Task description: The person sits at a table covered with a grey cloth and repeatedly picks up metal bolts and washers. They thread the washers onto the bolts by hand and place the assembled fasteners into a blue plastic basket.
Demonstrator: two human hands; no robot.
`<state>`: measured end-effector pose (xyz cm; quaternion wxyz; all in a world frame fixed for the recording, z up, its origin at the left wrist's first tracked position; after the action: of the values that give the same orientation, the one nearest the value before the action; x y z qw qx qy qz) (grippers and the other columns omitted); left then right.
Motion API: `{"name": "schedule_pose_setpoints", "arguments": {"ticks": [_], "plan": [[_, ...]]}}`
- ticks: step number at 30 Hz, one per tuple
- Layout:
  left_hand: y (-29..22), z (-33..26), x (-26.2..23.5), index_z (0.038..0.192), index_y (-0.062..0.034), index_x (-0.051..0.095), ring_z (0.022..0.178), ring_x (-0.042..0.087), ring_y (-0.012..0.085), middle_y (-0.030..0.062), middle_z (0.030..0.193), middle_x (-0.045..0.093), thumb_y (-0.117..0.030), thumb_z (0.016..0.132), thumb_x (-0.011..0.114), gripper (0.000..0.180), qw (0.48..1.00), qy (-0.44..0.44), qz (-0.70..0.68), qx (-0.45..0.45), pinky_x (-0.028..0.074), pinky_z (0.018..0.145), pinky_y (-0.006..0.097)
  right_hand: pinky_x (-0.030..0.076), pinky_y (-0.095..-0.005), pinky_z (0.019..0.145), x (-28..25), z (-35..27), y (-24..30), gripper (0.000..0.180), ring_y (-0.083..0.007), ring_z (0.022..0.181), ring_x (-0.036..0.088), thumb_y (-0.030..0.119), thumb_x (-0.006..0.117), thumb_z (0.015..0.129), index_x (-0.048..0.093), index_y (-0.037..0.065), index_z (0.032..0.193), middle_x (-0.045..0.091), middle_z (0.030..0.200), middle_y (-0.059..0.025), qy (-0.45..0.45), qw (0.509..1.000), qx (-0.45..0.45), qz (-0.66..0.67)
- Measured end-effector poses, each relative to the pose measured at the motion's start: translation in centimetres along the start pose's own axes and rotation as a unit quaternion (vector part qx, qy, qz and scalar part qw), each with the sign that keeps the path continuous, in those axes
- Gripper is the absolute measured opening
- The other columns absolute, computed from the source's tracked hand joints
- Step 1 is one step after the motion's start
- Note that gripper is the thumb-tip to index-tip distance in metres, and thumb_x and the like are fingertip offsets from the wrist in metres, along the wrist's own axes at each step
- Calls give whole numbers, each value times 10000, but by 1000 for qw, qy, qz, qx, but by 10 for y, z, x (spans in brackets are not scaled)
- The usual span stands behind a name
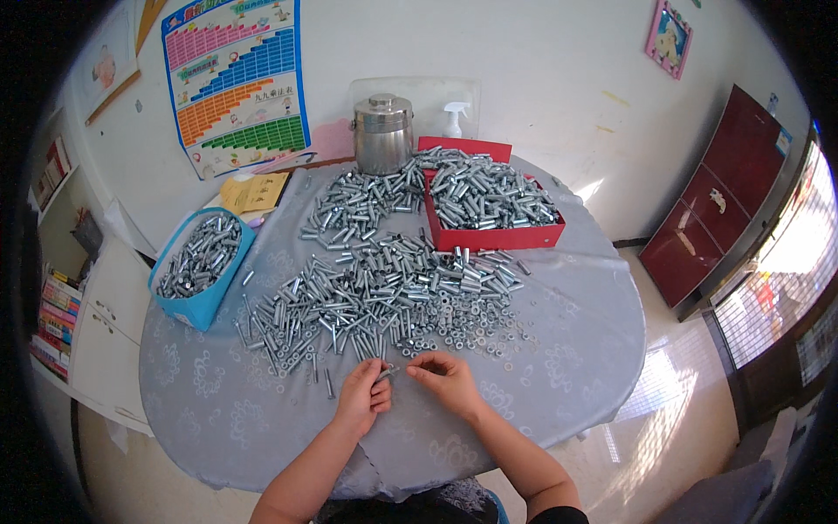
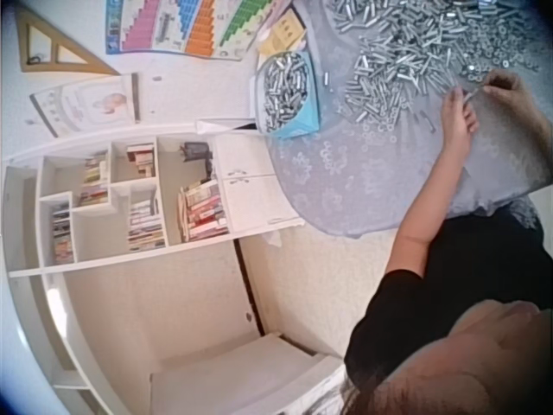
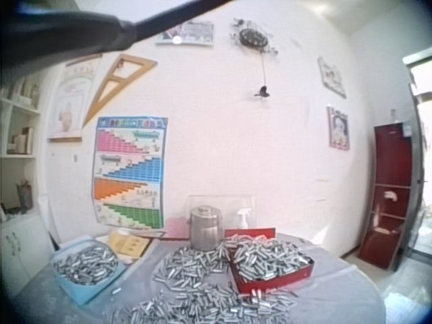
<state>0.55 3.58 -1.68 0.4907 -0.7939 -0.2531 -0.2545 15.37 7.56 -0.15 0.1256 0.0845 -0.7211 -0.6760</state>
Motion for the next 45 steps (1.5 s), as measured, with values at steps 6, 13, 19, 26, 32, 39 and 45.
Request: {"name": "schedule_pose_setpoints", "arguments": {"ticks": [6,13,19,26,32,39,45], "plan": [[4,-4,6,906,-88,441,445,251,48,-44,563,295,-273,923,437,186,999,9,29,-21,229,396,204,431,-223,717,1,-1,4,121,-71,809,535,92,644,793,637,15,887,612,872,-3,50,999,-16,4],[6,-3,6,914,-85,429,455,241,48,-44,580,290,-285,928,425,200,999,25,5,-33,224,407,205,432,-240,693,4,-5,17,141,-95,752,531,99,657,774,632,18,886,598,827,-31,14,987,-95,-131],[8,-4,7,922,-87,431,462,242,52,-36,589,288,-290,926,429,203,999,16,22,-31,237,411,208,439,-236,687,7,-8,16,109,-94,746,536,77,654,772,622,20,859,592,843,-24,39,982,-99,-158],[5,-3,14,982,-46,479,533,391,74,7,666,433,-202,900,489,176,993,19,98,63,359,444,228,444,-232,711,-4,-1,1,143,-91,791,551,91,629,802,606,11,918,602,840,-20,7,996,-74,-55],[3,3,2,1026,16,545,593,473,99,56,777,539,-147,887,505,218,990,29,103,93,436,493,261,440,-243,672,-30,3,16,108,-110,738,553,102,632,790,631,26,866,612,824,-34,-117,965,-125,-198],[2,3,-2,1019,1,548,584,487,109,55,778,547,-149,885,511,205,995,9,61,84,446,505,265,443,-338,649,-58,3,28,133,-224,711,558,133,666,699,641,71,814,601,770,-71,-191,860,-182,-436],[2,2,0,1012,0,549,583,486,110,53,783,544,-152,884,515,202,995,13,57,82,436,500,262,445,-359,680,-54,3,23,153,-242,704,571,151,677,681,640,71,806,608,751,-66,-168,862,-134,-459]]}}
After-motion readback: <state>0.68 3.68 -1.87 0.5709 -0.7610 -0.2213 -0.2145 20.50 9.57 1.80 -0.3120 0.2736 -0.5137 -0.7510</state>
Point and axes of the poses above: each hand's wrist, its own z-axis towards the middle knuckle, its own x-axis out of the palm, y = z × x, the point moved 4 cm from there along z, towards the middle knuckle
